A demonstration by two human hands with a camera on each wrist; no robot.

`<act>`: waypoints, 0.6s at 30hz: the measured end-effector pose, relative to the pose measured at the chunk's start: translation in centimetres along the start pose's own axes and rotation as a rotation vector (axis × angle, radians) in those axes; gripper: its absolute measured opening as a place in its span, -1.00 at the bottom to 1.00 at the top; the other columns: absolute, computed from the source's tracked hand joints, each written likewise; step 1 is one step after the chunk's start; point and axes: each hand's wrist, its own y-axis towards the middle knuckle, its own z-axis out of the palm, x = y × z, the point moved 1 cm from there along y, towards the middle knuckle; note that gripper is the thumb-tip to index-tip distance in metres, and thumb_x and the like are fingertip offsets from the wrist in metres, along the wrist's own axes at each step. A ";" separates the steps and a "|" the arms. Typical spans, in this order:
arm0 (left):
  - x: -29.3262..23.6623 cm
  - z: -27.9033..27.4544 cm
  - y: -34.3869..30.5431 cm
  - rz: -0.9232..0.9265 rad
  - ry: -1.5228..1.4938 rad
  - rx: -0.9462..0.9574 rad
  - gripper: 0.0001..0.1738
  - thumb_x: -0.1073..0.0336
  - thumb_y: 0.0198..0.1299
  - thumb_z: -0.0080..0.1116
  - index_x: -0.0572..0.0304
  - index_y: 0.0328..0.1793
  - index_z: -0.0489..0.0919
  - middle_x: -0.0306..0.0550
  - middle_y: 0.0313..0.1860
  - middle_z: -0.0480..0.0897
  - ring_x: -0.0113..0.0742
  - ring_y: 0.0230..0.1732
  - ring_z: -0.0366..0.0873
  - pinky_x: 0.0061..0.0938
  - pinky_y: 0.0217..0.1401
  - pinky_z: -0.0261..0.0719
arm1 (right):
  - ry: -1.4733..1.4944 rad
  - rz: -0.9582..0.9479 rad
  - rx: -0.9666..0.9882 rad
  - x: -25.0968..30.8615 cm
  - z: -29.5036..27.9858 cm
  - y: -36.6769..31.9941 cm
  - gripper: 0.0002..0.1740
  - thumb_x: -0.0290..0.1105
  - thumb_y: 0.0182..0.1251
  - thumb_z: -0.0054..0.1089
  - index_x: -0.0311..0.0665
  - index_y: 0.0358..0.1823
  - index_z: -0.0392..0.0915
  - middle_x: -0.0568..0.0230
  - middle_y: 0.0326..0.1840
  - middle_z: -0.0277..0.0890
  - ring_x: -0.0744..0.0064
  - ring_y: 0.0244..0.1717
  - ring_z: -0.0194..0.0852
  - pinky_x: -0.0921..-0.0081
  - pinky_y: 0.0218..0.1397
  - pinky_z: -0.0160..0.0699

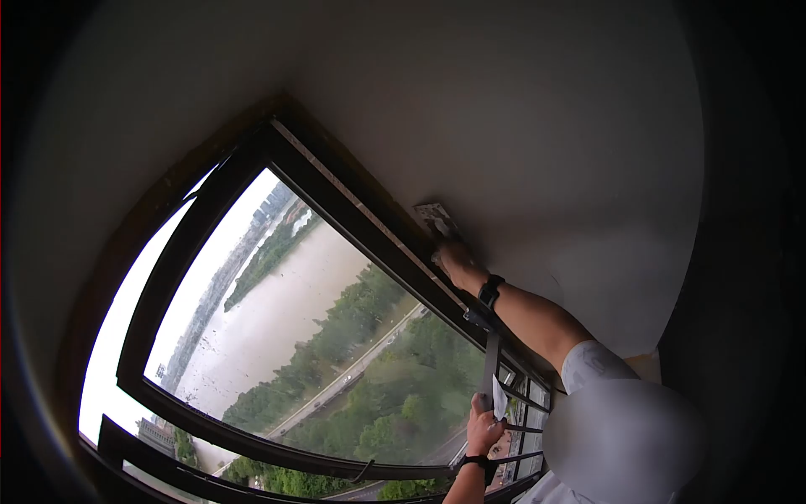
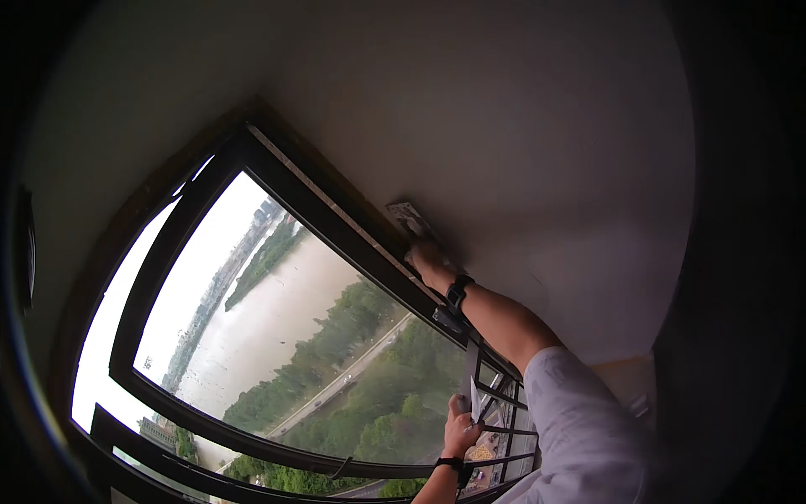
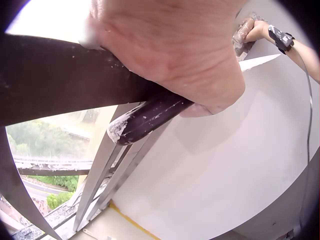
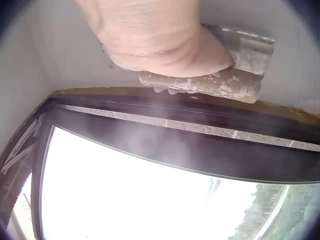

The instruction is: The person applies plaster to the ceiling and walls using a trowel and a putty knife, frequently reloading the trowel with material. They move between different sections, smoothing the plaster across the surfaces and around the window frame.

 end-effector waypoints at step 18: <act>1.9 2.2 -0.3 0.070 0.113 -0.032 -0.65 0.21 -0.18 0.29 0.19 -0.23 0.78 0.34 0.50 0.15 0.24 0.50 0.17 -0.21 0.48 0.31 | 0.340 -0.243 -0.303 23.6 -32.5 -7.8 -0.87 -0.38 0.21 0.11 -0.18 -0.46 0.39 0.30 -0.62 0.38 0.42 -0.61 0.37 0.49 -0.49 0.33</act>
